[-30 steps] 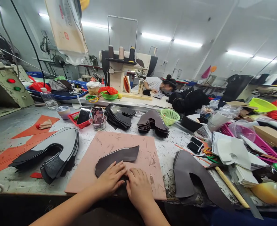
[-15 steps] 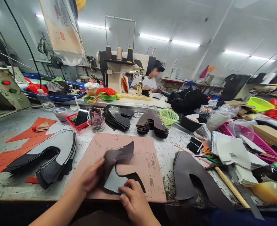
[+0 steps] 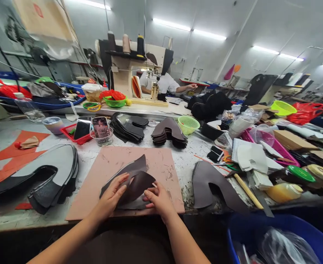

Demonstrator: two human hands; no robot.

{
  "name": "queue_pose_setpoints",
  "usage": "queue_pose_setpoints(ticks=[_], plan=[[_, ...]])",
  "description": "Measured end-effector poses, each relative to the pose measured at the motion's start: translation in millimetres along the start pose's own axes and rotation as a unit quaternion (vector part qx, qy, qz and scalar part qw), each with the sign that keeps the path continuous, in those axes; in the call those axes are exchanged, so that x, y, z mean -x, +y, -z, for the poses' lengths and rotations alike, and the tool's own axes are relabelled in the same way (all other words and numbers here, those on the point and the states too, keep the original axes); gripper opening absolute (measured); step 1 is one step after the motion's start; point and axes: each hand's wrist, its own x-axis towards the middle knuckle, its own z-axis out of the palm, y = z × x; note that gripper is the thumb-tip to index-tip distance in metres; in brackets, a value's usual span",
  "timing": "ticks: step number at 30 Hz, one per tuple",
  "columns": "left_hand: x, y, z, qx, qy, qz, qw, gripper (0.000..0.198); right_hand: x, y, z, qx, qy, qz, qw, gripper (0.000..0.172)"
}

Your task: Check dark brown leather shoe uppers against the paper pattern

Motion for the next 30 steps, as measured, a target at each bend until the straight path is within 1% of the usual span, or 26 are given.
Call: queue_pose_setpoints(ticks=[2, 5, 7, 9, 11, 12, 14, 16, 20, 23, 25, 27, 29, 30], plan=[[8, -9, 5.0, -0.101, -0.023, -0.024, 0.994, 0.041, 3, -2, 7, 0.0, 0.037, -0.003, 0.999, 0.063], [17, -25, 6.7, -0.237, -0.066, -0.075, 0.966, 0.048, 5, -3, 15, 0.028, 0.055, 0.0, 0.998, 0.056], [19, -34, 3.9, -0.306, -0.074, -0.128, 0.941, 0.055, 3, -2, 19, 0.099, 0.082, 0.017, 0.992, 0.051], [19, -40, 0.4, -0.352, -0.079, -0.177, 0.916, 0.061, 1, 0, 22, 0.202, 0.127, 0.058, 0.969, 0.045], [17, -43, -2.4, -0.385, -0.094, -0.213, 0.893, 0.065, 0, 1, 24, 0.278, 0.16, 0.085, 0.944, 0.038], [16, -43, -3.4, -0.399, -0.105, -0.225, 0.883, 0.066, 0, 1, 25, 0.295, 0.168, 0.087, 0.937, 0.036], [15, -43, -5.3, -0.422, -0.126, -0.24, 0.865, 0.066, 0, 2, 26, 0.301, 0.181, 0.079, 0.933, 0.032], [15, -43, -7.3, -0.437, -0.136, -0.247, 0.854, 0.065, -1, 3, 26, 0.3, 0.195, 0.076, 0.931, 0.029], [15, -40, -10.8, -0.447, -0.136, -0.254, 0.847, 0.067, -3, 3, 23, 0.316, 0.203, 0.067, 0.924, 0.026], [14, -36, -12.3, -0.448, -0.153, -0.237, 0.848, 0.067, -4, 1, 26, 0.351, 0.195, 0.058, 0.914, 0.025], [13, -33, -12.8, -0.449, -0.17, -0.22, 0.849, 0.064, -3, 0, 30, 0.402, 0.189, 0.069, 0.893, 0.025], [13, -31, -13.3, -0.45, -0.183, -0.207, 0.849, 0.063, -1, 0, 32, 0.464, 0.21, 0.101, 0.854, 0.025], [13, -30, -14.5, -0.451, -0.188, -0.202, 0.849, 0.063, 2, 2, 28, 0.509, 0.229, 0.163, 0.814, 0.023], [13, -30, -15.2, -0.453, -0.187, -0.203, 0.848, 0.064, 2, 3, 23, 0.522, 0.211, 0.207, 0.8, 0.024]])
